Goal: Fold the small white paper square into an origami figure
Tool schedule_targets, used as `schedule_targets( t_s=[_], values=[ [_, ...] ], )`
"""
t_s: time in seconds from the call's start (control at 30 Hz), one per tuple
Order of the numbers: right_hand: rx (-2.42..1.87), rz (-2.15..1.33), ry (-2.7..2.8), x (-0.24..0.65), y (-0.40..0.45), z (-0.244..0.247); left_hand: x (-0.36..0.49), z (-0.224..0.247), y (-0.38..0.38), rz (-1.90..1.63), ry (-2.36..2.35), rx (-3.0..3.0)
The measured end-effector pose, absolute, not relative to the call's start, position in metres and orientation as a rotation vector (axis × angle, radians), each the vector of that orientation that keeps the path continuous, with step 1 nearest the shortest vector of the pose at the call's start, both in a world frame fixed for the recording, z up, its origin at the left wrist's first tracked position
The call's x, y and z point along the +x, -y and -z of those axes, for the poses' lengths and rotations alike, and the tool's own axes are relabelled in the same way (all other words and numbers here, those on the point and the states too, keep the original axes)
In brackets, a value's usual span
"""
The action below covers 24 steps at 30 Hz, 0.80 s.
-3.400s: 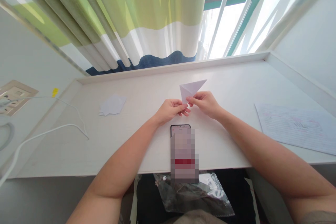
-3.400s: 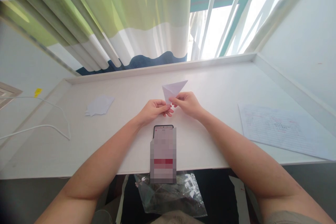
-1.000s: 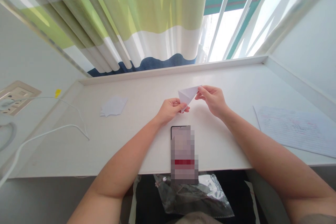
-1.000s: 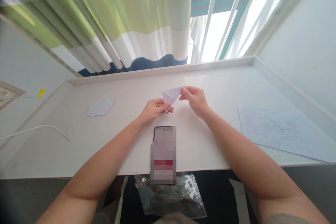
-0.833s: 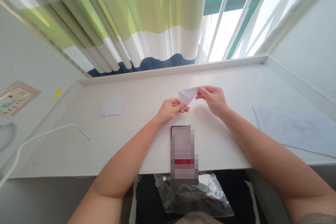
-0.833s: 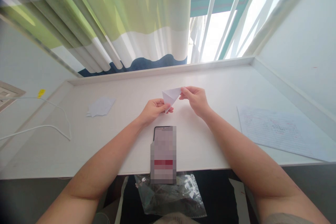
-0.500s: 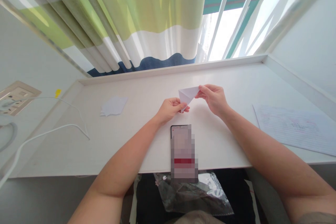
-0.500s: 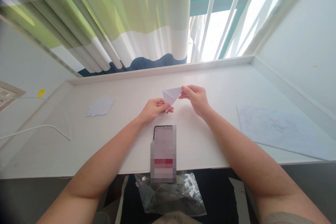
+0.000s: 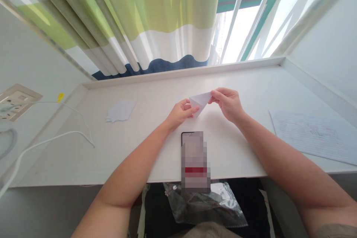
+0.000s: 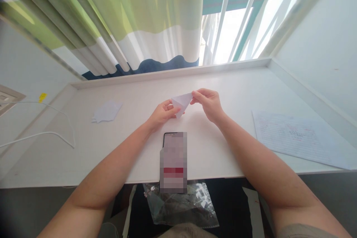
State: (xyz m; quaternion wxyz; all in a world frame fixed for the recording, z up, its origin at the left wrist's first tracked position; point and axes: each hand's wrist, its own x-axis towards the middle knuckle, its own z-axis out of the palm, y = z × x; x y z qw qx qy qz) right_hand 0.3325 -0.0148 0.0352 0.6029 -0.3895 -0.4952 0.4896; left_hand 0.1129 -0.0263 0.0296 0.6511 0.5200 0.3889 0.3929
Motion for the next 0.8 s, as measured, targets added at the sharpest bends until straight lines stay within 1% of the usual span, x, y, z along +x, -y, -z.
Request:
schedule_targets(
  t_s=[0.2,0.33,0.5,0.63,0.7,0.8],
  values=[
    [-0.855,-1.192,1.233,0.328,0.018,-0.031,0.118,-0.029,0.024,-1.031,-0.832,1.121],
    [-0.841,-1.192,1.159,0.328,0.015,-0.03,0.118,-0.028,0.023,-1.044,-0.858,1.092],
    [-0.934,-1.195,1.065,0.333,0.01,-0.031,0.118,-0.025,0.02,-1.112,-0.932,1.026],
    [-0.975,-1.407,1.334,0.324,0.02,-0.031,0.118,-0.023,0.019,-1.201,-0.947,1.039],
    [-0.98,-1.375,1.465,0.317,0.026,-0.031,0.118,-0.022,0.02,-1.218,-0.938,1.043],
    [-1.014,-1.283,1.511,0.312,0.03,-0.031,0.119,-0.024,0.022,-1.193,-0.919,1.047]
  ],
)
